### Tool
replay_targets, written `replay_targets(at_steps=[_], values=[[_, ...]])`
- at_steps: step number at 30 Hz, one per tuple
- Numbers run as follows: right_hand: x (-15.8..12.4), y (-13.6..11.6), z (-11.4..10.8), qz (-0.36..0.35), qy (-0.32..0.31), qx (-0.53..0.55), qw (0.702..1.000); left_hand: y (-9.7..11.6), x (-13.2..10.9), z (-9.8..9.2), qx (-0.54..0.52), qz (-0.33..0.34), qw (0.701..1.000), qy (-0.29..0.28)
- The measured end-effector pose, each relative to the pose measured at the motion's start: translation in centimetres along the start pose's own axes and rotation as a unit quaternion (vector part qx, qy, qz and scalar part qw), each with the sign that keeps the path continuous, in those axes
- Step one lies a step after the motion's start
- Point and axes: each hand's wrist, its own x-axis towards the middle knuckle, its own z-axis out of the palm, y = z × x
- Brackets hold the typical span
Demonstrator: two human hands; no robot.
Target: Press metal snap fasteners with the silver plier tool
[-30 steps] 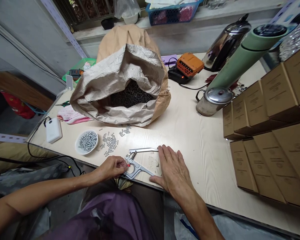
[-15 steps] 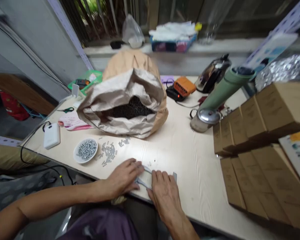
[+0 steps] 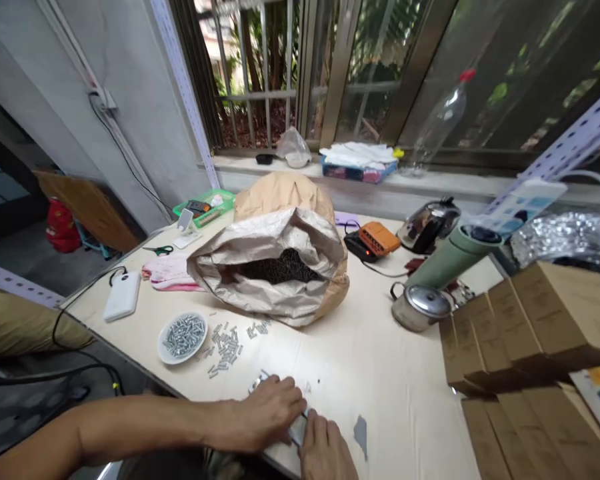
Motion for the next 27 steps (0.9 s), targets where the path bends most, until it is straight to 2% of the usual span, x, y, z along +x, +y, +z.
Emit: replay_targets(at_steps=[2, 3, 4, 7, 11, 14, 18, 21, 23, 25, 27], values=[[0.5, -1.3, -1.9, 0.052, -0.014, 0.004, 0.999, 0.0, -0.4, 0.0, -0.009, -0.009, 1.000, -0.013], [0.7, -1.8, -2.8, 0.077, -0.058, 0.018, 0.995, 0.0, -0.5, 0.0, -0.016, -0.009, 1.000, -0.018], [1.0, -2.2, -3.6, 0.096, -0.075, 0.031, 0.992, 0.0, -0.7, 0.1, -0.022, -0.015, 0.999, -0.021], [1.6, -2.8, -5.1, 0.109, -0.098, 0.061, 0.987, 0.1, -1.2, 0.3, -0.036, -0.012, 0.999, -0.025], [1.4, -2.8, -5.1, 0.115, -0.104, 0.066, 0.986, 0.2, -1.5, 0.4, -0.032, 0.016, 0.999, -0.034], [0.9, -2.9, -4.4, 0.120, -0.088, 0.048, 0.988, 0.2, -1.5, 0.8, -0.030, -0.001, 0.999, -0.018], [1.1, -3.2, -4.0, 0.114, -0.046, 0.028, 0.992, -0.5, -2.3, 1.0, -0.069, -0.051, 0.995, 0.055], [1.8, -3.2, -4.6, 0.097, -0.086, 0.067, 0.989, -1.8, -4.5, -0.6, -0.107, -0.058, 0.983, 0.134], [2.5, -3.1, -5.1, 0.107, -0.091, 0.108, 0.984, -3.1, -6.6, -2.4, -0.111, -0.098, 0.962, 0.228], [3.2, -2.9, -5.2, 0.121, -0.058, 0.145, 0.980, -4.7, -8.9, -4.2, -0.089, -0.165, 0.932, 0.310], [4.0, -2.8, -5.0, 0.128, -0.014, 0.167, 0.978, -6.4, -11.2, -5.3, -0.049, -0.245, 0.905, 0.345]])
